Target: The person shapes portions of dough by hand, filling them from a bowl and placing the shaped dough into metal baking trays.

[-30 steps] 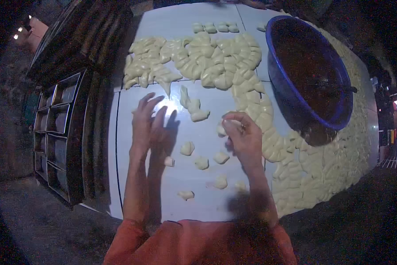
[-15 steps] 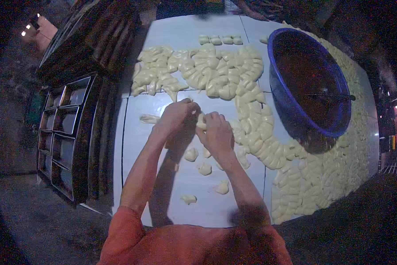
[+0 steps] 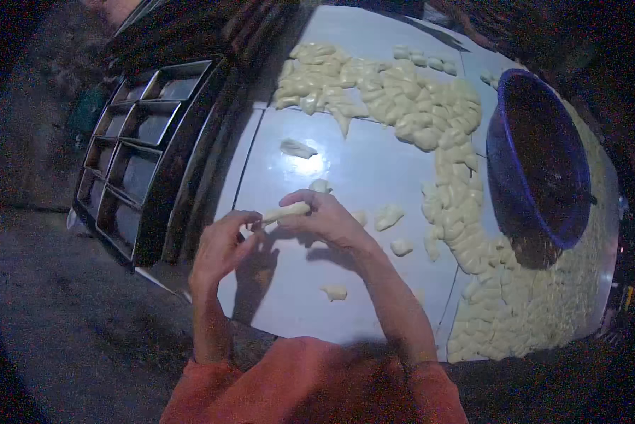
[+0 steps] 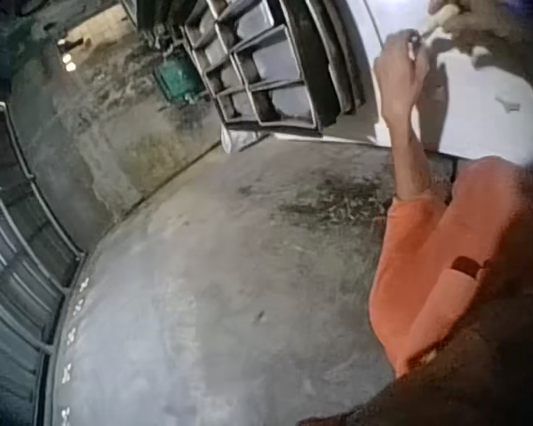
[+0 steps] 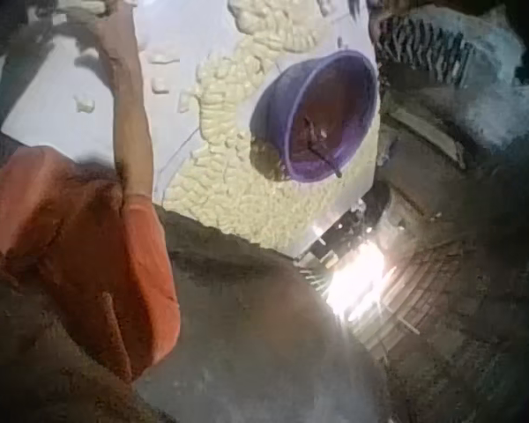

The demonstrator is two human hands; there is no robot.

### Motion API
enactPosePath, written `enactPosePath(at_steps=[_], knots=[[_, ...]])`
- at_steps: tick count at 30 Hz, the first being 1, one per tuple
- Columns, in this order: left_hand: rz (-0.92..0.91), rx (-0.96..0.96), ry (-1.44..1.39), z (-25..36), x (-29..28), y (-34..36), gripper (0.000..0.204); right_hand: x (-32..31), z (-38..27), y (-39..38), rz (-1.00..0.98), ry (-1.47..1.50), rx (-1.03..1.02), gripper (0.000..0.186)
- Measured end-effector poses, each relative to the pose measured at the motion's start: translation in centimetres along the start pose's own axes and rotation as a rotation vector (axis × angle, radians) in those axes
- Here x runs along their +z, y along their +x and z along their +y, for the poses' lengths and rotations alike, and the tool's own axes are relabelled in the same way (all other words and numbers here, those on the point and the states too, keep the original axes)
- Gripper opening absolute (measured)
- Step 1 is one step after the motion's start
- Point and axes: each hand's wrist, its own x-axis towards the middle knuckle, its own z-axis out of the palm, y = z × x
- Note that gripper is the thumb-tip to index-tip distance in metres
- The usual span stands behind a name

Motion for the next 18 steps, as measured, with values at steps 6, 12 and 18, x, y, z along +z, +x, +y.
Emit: enactPosePath(at_steps=[6, 12, 18], knots=[[0.219, 0.026, 0.111, -2.5, 1.7, -2.2, 0.049, 3.0, 2.8, 1.1, 0.173, -0.654, -0.123, 0.023], [0.129, 0.278, 0.119, -3.8, 5.3, 1.5, 0.032, 4.3, 2.0, 0.5, 0.25, -0.559, -0.033, 0.026], [0.26, 0.269, 0.159, -4.9, 7.5, 2.3, 0.019, 0.5, -0.1, -3.9, 0.239, -0.497, -0.211, 0.018]])
